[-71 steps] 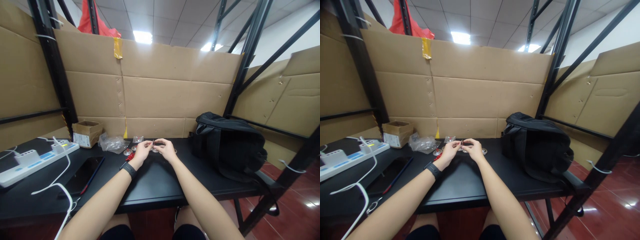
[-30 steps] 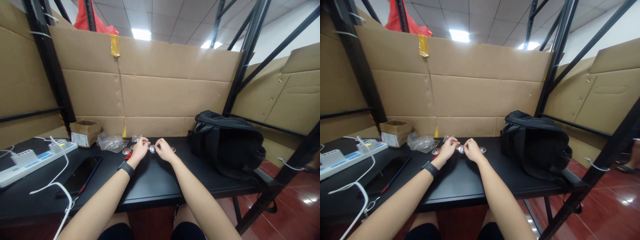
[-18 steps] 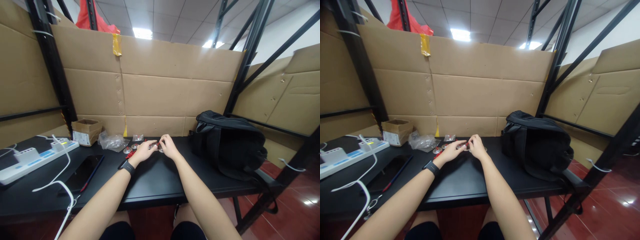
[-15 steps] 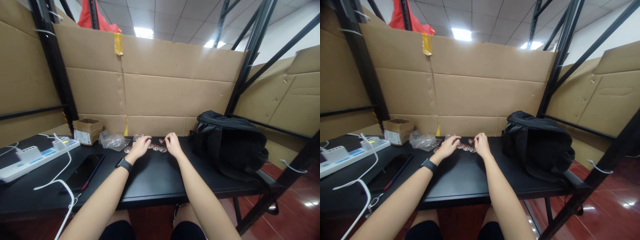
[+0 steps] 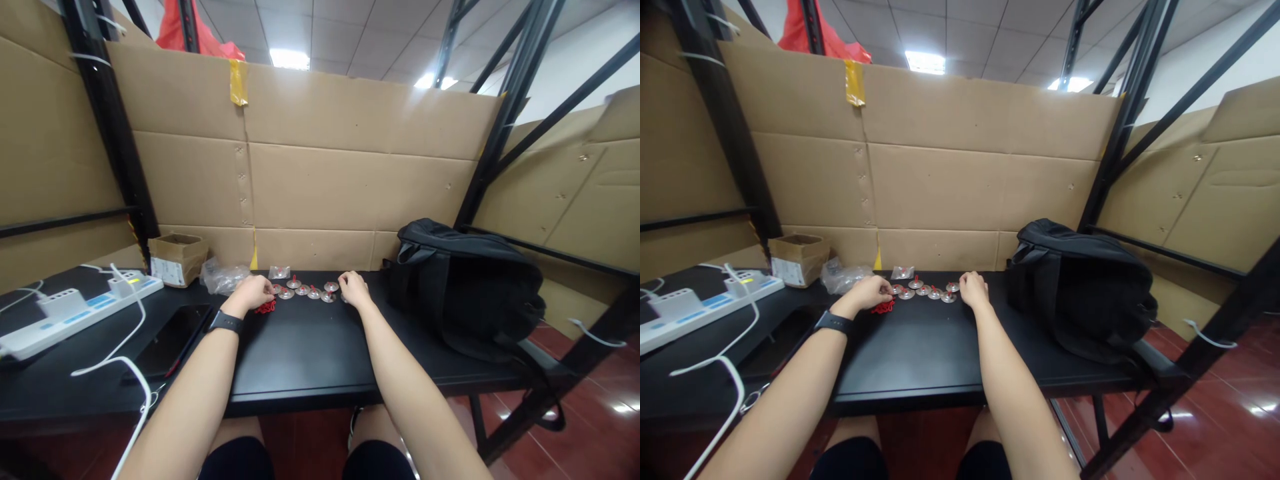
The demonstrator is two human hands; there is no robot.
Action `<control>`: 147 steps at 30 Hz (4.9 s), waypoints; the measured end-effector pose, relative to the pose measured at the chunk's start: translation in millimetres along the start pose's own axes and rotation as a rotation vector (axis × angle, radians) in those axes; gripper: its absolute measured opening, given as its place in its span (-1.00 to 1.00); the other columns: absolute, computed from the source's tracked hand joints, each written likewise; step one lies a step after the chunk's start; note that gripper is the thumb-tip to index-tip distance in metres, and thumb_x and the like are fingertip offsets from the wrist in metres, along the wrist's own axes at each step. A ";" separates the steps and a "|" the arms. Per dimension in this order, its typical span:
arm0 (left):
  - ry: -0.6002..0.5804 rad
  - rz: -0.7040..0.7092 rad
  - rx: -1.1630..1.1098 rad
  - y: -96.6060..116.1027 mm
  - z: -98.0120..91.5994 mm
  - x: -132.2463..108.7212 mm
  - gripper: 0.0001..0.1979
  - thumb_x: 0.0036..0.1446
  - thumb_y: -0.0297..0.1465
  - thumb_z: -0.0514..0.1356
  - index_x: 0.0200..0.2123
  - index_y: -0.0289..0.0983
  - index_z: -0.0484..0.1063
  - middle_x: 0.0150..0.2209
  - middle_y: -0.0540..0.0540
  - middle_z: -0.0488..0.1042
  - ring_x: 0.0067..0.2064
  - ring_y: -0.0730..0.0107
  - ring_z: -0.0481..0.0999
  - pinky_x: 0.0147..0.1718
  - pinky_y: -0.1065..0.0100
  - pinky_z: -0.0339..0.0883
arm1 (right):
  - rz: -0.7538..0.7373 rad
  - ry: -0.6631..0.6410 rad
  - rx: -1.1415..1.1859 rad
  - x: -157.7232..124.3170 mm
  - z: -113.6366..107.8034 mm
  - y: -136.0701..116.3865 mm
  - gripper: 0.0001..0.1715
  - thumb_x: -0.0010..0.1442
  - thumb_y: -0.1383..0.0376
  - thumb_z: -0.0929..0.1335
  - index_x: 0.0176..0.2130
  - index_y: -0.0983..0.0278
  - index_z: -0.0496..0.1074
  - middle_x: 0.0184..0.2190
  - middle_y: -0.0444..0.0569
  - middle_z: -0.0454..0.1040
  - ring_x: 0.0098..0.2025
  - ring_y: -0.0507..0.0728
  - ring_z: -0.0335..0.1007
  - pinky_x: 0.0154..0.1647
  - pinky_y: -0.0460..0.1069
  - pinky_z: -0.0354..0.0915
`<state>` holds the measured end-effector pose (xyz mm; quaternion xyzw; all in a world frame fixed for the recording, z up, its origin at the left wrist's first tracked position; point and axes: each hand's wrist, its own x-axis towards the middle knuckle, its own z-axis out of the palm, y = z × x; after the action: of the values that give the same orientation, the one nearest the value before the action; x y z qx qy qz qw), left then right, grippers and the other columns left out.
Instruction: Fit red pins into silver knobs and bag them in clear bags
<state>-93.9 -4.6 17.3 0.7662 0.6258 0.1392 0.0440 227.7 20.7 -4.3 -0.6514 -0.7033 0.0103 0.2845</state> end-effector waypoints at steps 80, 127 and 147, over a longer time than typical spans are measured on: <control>0.129 0.188 -1.335 79.3 40.8 5.5 -0.64 -0.10 -0.23 0.43 -0.25 -0.34 0.62 -0.23 -0.19 0.64 -0.25 0.27 0.58 -0.19 0.30 0.42 | -0.185 -0.134 1.351 -33.7 5.2 -64.2 -0.42 -0.31 0.18 0.65 -0.28 0.28 0.48 -0.04 0.13 0.57 -0.11 0.33 0.60 -0.06 0.19 0.53; 0.367 0.308 -1.055 86.3 43.7 3.5 -0.63 0.09 -0.42 0.24 0.00 -0.22 0.36 -0.35 -0.03 0.56 -0.25 0.34 0.59 -0.22 0.34 0.43 | -0.237 -0.186 1.189 -28.8 8.6 -56.2 -0.46 -0.15 0.09 0.60 -0.19 0.31 0.64 -0.13 0.13 0.62 -0.11 0.28 0.58 0.05 0.20 0.45; 0.252 0.267 -0.997 82.8 40.2 4.9 -0.75 0.10 -0.42 0.15 -0.19 -0.27 0.57 -0.17 -0.15 0.62 -0.12 0.23 0.57 -0.04 0.23 0.40 | -0.486 0.030 0.462 -33.7 -2.2 -57.8 -0.82 0.28 0.29 0.32 -0.23 0.18 0.56 -0.25 -0.04 0.59 -0.25 0.12 0.52 -0.18 -0.02 0.36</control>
<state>-3.8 -13.1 -0.5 0.7027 0.3812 0.5152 0.3091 175.6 -19.9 6.8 -0.3831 -0.8129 0.0917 0.4290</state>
